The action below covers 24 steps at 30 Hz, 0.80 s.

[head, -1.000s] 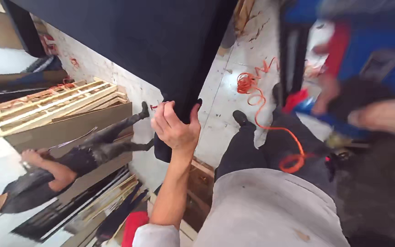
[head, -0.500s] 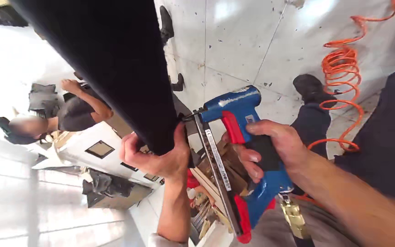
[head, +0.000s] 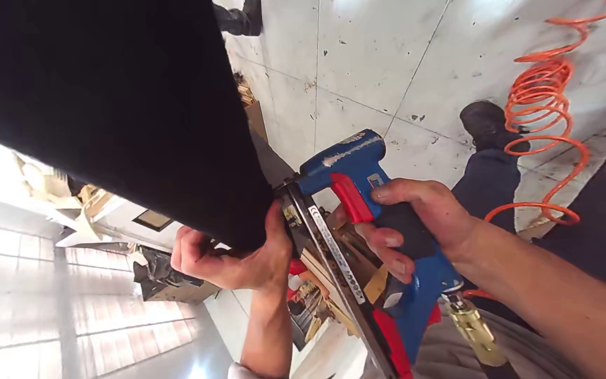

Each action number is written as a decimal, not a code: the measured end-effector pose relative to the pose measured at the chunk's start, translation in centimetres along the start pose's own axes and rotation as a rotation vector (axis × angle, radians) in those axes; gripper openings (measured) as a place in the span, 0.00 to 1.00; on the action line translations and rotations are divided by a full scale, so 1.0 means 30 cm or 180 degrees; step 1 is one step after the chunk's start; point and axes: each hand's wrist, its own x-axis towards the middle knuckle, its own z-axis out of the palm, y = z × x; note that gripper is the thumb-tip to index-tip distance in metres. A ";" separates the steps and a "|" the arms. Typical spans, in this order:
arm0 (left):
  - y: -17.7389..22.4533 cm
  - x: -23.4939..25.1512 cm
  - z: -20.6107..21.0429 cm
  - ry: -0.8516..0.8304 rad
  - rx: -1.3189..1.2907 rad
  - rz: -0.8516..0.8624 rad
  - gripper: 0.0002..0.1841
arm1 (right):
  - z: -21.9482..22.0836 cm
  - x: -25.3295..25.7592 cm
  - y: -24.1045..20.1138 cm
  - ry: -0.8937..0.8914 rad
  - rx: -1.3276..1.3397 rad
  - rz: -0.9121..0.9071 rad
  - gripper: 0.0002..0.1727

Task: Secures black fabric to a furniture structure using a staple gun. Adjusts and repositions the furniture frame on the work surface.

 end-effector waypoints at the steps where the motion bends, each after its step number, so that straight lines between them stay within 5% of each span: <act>1: 0.001 0.000 0.001 0.0001 0.0011 -0.0004 0.43 | -0.001 0.002 -0.009 0.0005 0.0011 0.0050 0.25; 13: 0.003 0.002 0.007 0.0012 0.0207 0.0124 0.43 | 0.015 0.025 0.004 -0.0096 0.0159 0.0233 0.23; 18: -0.055 0.001 -0.094 -0.0553 -0.0215 0.0482 0.35 | 0.111 -0.099 -0.008 0.0786 -0.0673 -0.0718 0.31; 24: -0.225 0.018 -0.167 -0.1096 -0.0713 0.1476 0.32 | 0.126 -0.418 0.018 0.1866 -0.2104 -0.2739 0.21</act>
